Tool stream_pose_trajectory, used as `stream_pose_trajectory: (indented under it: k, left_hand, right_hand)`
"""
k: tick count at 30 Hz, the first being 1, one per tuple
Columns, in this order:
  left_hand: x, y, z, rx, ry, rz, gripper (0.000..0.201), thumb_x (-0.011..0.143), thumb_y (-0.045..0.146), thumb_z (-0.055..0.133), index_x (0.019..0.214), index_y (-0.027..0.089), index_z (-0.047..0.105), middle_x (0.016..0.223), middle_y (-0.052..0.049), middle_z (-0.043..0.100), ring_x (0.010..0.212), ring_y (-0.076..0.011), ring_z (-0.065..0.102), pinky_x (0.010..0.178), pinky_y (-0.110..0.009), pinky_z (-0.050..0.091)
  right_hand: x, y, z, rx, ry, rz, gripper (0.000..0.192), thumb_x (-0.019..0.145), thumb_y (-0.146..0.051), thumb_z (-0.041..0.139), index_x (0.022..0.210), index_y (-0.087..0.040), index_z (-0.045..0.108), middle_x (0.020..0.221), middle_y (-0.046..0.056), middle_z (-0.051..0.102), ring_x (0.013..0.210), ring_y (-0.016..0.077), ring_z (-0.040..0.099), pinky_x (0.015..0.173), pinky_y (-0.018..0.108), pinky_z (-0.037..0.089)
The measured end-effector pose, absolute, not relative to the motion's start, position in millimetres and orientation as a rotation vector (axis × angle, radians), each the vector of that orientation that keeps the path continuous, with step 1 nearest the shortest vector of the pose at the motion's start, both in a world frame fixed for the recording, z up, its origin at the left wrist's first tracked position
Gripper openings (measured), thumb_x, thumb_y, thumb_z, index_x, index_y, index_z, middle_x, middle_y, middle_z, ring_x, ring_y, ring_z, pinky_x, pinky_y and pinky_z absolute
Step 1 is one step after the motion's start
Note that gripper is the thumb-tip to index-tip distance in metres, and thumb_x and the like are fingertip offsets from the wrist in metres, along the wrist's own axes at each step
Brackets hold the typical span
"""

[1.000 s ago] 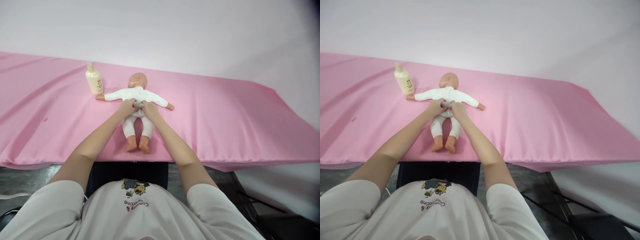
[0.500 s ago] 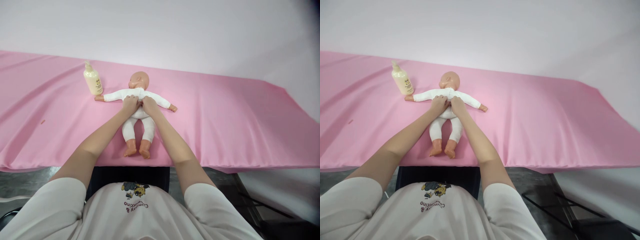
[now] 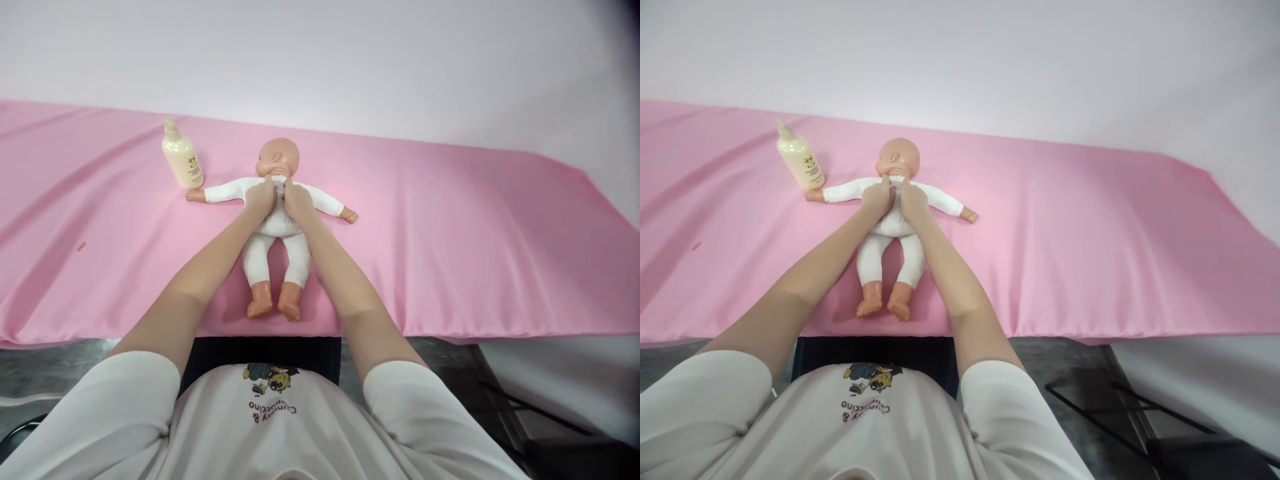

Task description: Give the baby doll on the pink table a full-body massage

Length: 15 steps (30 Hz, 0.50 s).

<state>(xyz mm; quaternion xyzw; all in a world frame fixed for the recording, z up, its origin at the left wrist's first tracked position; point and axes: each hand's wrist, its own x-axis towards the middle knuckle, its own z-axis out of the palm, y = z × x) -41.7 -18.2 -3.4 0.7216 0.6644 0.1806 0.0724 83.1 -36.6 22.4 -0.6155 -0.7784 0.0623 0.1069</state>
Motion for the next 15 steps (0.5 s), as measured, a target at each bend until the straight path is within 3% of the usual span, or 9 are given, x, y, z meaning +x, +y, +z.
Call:
stream_pose_trajectory:
  k: [9, 15]
  left_hand:
    - [-43.4, -22.4, -7.9, 2.125, 2.022, 0.493, 0.045, 0.111, 0.034, 0.034, 0.146, 0.006, 0.04, 0.115, -0.015, 0.072, 0.098, -0.0232, 0.062, 0.084, -0.036, 0.037]
    - [-47.7, -56.5, -18.4, 2.373, 1.888, 0.559, 0.065, 0.099, 0.042, 0.053, 0.157, 0.013, 0.041, 0.137, -0.022, 0.062, 0.123, -0.0404, 0.056, 0.1, -0.049, 0.041]
  right_hand:
    - [81.0, -39.5, 9.6, -1.828, -2.252, 0.175, 0.047, 0.103, -0.011, 0.028, 0.145, -0.005, 0.049, 0.131, 0.024, 0.066, 0.122, 0.0344, 0.062, 0.103, 0.044, 0.048]
    - [92.0, -57.0, -10.3, -1.718, -2.263, 0.178, 0.061, 0.1, -0.017, 0.035, 0.16, -0.006, 0.033, 0.15, 0.024, 0.052, 0.134, 0.0374, 0.051, 0.114, 0.052, 0.041]
